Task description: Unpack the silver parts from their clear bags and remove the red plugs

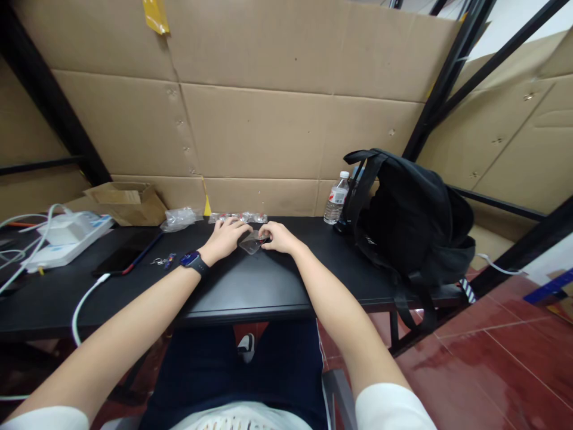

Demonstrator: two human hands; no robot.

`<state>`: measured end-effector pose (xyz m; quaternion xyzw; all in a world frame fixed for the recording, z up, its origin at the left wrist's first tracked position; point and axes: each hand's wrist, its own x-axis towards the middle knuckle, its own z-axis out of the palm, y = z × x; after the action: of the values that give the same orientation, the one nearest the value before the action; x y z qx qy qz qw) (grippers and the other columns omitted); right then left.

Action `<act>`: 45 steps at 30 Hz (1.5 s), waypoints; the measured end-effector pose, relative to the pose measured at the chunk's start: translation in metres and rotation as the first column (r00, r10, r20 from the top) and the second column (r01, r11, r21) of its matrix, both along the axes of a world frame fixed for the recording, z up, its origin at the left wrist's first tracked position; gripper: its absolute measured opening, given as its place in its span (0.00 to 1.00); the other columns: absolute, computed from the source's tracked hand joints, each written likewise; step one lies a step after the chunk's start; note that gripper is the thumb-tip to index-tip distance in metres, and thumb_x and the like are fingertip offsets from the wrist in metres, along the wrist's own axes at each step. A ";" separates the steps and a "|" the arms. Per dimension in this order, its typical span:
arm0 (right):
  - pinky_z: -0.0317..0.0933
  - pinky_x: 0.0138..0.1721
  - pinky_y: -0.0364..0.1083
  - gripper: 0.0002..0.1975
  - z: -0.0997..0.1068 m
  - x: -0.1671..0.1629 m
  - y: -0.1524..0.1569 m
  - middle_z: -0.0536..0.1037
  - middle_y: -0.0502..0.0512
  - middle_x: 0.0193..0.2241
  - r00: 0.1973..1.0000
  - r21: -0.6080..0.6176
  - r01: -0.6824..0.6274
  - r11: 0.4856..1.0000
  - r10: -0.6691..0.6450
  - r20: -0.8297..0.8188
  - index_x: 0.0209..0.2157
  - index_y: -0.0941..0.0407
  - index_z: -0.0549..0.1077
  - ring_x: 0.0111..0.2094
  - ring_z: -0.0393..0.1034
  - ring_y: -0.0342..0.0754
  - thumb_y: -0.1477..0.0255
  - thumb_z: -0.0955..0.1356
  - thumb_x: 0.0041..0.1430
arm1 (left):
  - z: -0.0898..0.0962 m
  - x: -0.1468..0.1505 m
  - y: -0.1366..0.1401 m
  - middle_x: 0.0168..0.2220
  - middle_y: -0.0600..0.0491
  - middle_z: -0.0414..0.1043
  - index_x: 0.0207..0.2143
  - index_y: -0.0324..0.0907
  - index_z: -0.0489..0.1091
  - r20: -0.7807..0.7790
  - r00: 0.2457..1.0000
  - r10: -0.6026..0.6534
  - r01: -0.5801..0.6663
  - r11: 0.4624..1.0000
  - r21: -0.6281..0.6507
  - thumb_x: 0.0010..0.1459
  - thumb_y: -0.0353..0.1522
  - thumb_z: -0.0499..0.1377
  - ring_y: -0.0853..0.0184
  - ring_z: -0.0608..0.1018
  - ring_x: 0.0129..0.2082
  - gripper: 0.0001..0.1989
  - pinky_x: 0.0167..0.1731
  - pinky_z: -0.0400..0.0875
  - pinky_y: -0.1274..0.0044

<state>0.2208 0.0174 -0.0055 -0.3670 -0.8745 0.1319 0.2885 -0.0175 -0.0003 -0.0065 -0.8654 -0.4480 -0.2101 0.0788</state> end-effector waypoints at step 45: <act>0.58 0.25 0.38 0.17 0.006 0.007 0.005 0.73 0.43 0.29 0.766 -0.238 -0.063 0.969 -0.106 -0.634 0.35 0.52 0.60 0.20 0.61 0.36 0.68 0.72 0.49 | 0.010 0.010 -0.003 0.40 0.51 0.82 0.56 0.47 0.62 0.562 0.827 0.022 -0.067 0.996 0.060 0.62 0.35 0.61 0.57 0.76 0.53 0.21 0.58 0.54 0.62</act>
<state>0.2275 0.0229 0.0002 -0.3426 -0.6955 0.3530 0.5237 -0.0079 -0.0034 0.0032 -0.7514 -0.4631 -0.4696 -0.0179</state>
